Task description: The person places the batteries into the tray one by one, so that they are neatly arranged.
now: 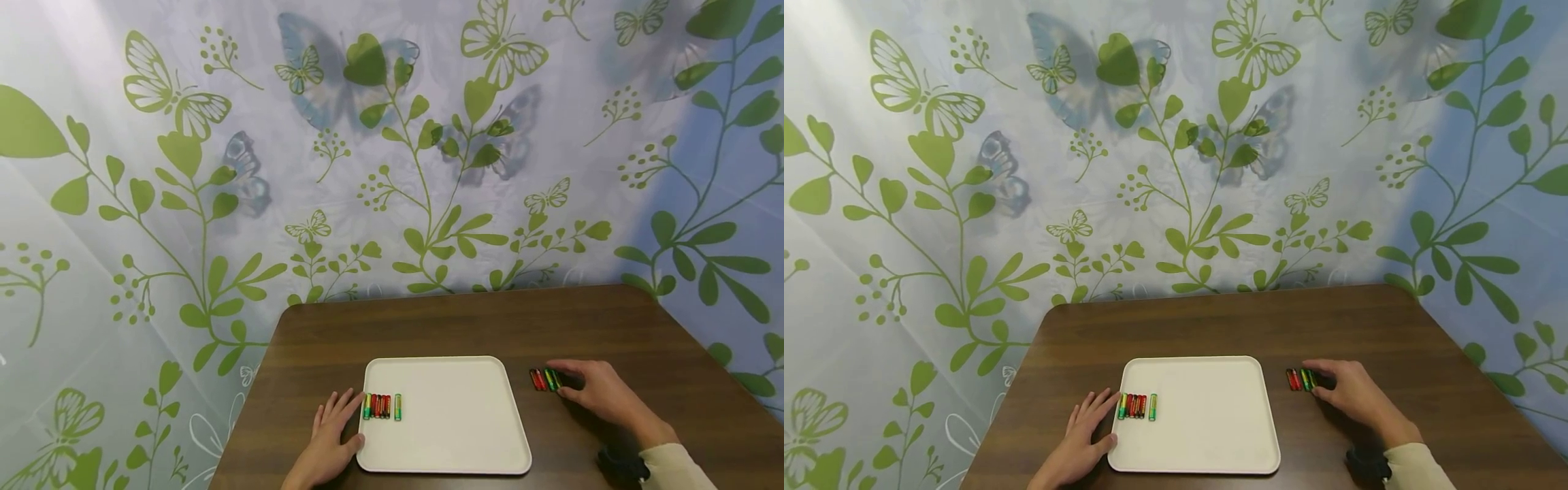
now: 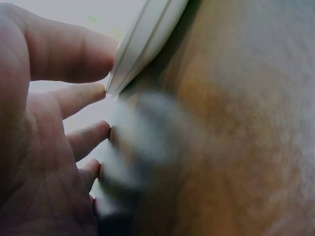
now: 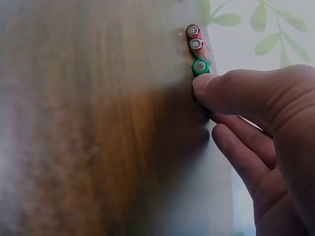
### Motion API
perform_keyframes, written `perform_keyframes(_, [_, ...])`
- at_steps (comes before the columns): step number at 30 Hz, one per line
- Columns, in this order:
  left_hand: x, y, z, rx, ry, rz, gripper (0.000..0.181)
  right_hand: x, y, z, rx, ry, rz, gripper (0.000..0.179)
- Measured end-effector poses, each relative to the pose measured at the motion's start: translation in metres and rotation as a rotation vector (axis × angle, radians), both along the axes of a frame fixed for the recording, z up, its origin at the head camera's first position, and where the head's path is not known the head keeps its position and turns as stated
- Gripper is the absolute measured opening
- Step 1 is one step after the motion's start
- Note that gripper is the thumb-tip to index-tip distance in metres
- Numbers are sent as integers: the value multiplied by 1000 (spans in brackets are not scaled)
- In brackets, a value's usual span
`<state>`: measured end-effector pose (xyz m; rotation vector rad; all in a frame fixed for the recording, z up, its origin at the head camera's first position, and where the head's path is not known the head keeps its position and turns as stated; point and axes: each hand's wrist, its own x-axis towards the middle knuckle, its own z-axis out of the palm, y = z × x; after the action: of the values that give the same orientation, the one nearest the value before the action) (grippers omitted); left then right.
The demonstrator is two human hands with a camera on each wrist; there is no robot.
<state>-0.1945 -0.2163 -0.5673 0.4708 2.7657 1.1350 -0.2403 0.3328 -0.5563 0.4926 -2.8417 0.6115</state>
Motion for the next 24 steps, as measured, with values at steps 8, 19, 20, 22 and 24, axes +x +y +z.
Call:
perform_keyframes(8, [3, 1, -1, 2, 57, -3, 68, 15, -5, 1, -39, 70, -42, 48])
perform_keyframes(19, [2, -1, 2, 11, 31, -3, 68, 17, -71, 15, -235, -11, 5, 44])
perform_keyframes(20, [2, -1, 2, 9, 29, -3, 68, 16, -78, 15, -249, -18, 12, 44])
perform_keyframes(22, [1, -1, 1, 2, 28, -3, 68, 15, -93, 15, -271, -37, 22, 44])
perform_keyframes(24, [1, -1, 0, -3, 22, -6, 68, 13, -107, 15, -298, -47, 25, 44])
